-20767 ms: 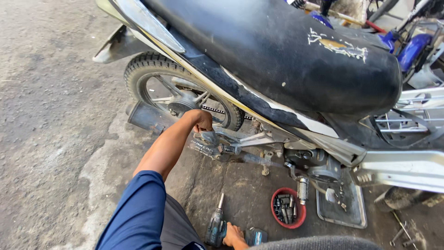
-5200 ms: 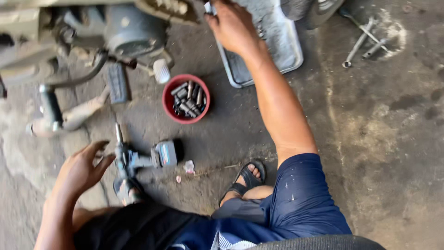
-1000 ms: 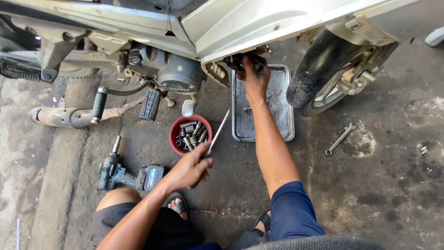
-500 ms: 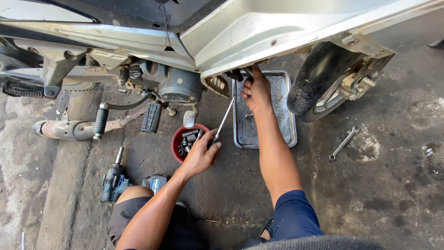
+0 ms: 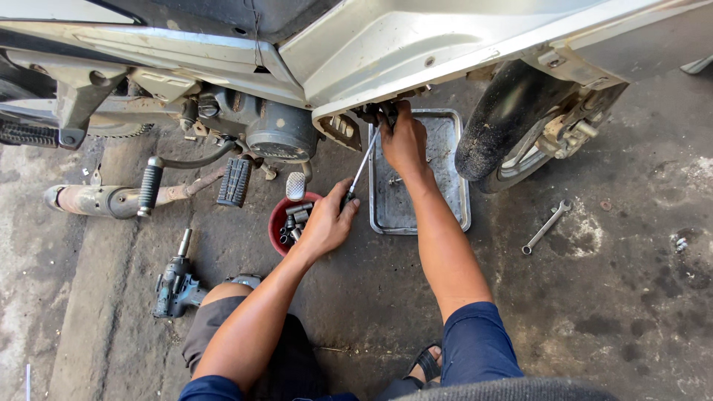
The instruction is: The person uses a cordless impact wrench to remove bolts from the rear section of a motorcycle, placing them into a red container. They then use a manual wrench to loosen additional fasteners near the engine and exhaust, organizing the removed parts into a metal tray.
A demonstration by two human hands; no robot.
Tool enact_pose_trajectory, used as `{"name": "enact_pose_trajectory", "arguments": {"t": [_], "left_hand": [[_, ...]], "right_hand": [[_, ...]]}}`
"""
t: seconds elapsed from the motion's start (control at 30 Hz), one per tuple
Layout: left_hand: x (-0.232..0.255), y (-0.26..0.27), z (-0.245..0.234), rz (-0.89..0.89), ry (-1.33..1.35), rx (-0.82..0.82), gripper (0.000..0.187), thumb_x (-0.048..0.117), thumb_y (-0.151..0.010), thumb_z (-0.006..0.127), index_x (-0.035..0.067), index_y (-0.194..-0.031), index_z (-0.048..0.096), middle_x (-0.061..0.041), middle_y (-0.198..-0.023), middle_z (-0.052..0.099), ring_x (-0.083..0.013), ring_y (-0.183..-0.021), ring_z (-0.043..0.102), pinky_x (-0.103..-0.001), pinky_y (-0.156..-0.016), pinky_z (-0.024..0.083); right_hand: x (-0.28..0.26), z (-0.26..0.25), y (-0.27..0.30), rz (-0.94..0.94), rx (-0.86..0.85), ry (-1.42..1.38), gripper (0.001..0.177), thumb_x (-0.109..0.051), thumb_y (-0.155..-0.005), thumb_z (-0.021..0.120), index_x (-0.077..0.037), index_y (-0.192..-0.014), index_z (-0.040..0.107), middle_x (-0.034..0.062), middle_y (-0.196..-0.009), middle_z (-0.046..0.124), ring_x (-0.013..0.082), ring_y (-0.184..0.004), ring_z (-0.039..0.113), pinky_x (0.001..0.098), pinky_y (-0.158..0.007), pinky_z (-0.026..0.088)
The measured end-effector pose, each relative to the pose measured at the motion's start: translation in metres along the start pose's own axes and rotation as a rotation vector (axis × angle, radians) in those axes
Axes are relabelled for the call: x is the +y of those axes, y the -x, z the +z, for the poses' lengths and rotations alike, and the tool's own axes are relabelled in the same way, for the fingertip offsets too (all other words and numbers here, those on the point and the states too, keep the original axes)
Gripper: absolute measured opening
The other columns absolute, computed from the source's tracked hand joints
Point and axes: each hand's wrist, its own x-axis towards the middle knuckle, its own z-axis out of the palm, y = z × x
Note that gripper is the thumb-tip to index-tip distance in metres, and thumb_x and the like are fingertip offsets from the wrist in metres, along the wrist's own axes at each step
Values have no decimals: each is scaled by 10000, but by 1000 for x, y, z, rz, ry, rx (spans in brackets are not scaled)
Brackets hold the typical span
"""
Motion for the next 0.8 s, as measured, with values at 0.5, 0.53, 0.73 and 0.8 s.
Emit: {"name": "enact_pose_trajectory", "arguments": {"t": [0.5,0.53,0.73,0.8], "left_hand": [[34,-39,-8,99,-1002,38,507,138,-908,507,100,-1412,546,-161,-834,731,-393,-770,771,-525,-634,628],[37,-49,-9,222,-1152,121,360,151,-858,535,99,-1199,635,-109,-742,713,-330,-671,752,-479,-538,599],[89,-90,9,20,-1339,43,196,152,-803,628,126,-864,813,-64,-621,689,-292,-547,687,-562,-390,529],[87,-75,12,-38,-1337,48,200,164,-837,622,123,-862,816,-70,-650,705,-312,-556,686,-588,-393,520]], "right_hand": [[3,2,3,11,-44,65,284,-271,-976,622,-110,-1153,469,284,-768,695,546,-802,711,672,-734,544],[2,0,4,3,-52,53,277,-264,-985,613,-102,-1157,467,284,-765,694,542,-803,712,672,-724,544],[5,-10,0,1,-182,-28,361,-254,-934,642,-78,-1196,467,292,-810,699,560,-839,694,697,-719,514],[9,-13,-1,16,-232,-60,407,-241,-907,679,-72,-1214,472,299,-847,703,558,-863,693,690,-744,513]]}}
